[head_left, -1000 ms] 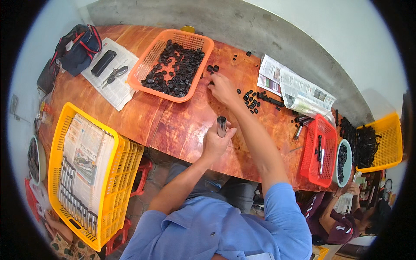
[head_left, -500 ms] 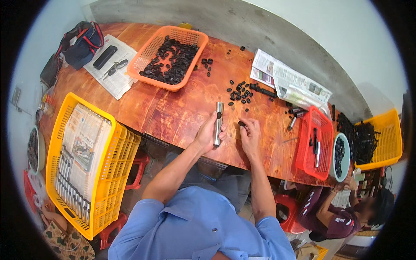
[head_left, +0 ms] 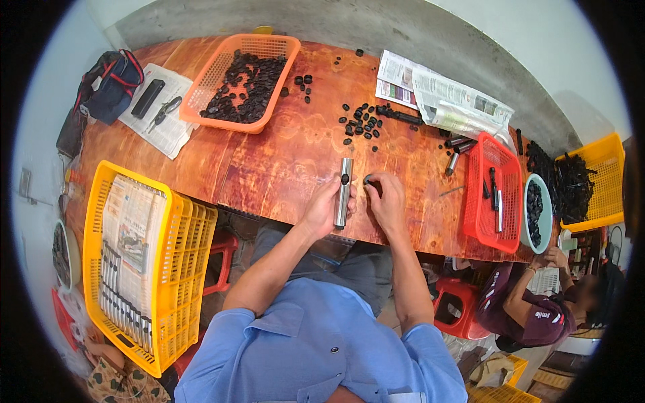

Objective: The person repeatedly picks small black cylindrical parts from a table and inserts them into a silver cylindrical tool, then places the tool into a yellow basket. The person also uses a black-handled tool to press parts into the silver cylinder. The process is repeated multiple times.

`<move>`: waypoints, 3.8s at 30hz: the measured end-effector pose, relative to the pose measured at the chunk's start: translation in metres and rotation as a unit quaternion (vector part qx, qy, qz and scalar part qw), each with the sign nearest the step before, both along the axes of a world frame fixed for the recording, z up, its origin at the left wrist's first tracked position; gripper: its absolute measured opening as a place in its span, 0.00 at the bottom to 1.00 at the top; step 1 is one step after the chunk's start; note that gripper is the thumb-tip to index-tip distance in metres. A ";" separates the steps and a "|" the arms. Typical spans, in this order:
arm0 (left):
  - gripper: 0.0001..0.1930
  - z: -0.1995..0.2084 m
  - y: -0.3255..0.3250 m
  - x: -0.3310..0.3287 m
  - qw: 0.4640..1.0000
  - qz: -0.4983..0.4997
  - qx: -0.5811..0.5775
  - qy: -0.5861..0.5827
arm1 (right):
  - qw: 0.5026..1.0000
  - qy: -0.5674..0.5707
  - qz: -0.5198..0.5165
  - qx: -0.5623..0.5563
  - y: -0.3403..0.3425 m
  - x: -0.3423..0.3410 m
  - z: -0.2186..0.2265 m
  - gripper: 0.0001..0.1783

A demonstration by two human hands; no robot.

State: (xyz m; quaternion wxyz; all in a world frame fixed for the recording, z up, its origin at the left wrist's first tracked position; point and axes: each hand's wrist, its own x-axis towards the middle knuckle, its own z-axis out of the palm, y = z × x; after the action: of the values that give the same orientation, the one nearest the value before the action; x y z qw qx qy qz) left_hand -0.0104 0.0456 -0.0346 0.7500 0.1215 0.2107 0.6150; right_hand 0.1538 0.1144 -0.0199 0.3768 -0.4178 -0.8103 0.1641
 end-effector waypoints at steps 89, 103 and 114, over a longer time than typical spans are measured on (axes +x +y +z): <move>0.25 0.071 -0.043 0.026 0.993 -0.075 0.077 0.053 | 0.873 0.357 0.136 -0.302 -0.068 0.013 0.075 0.16; 0.12 0.066 -0.008 0.013 0.929 -0.015 0.192 0.316 | 0.962 0.240 0.082 -0.098 -0.046 -0.007 0.086 0.10; 0.20 0.046 0.023 -0.006 0.940 0.010 0.146 0.309 | 0.976 0.198 0.074 -0.053 -0.031 -0.025 0.080 0.16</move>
State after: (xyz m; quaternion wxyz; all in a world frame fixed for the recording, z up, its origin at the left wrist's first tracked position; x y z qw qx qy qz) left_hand -0.0160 0.0682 0.0117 0.6158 0.4117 0.3415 0.5786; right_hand 0.1287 0.0833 0.0599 0.4942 -0.3350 -0.7383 0.3137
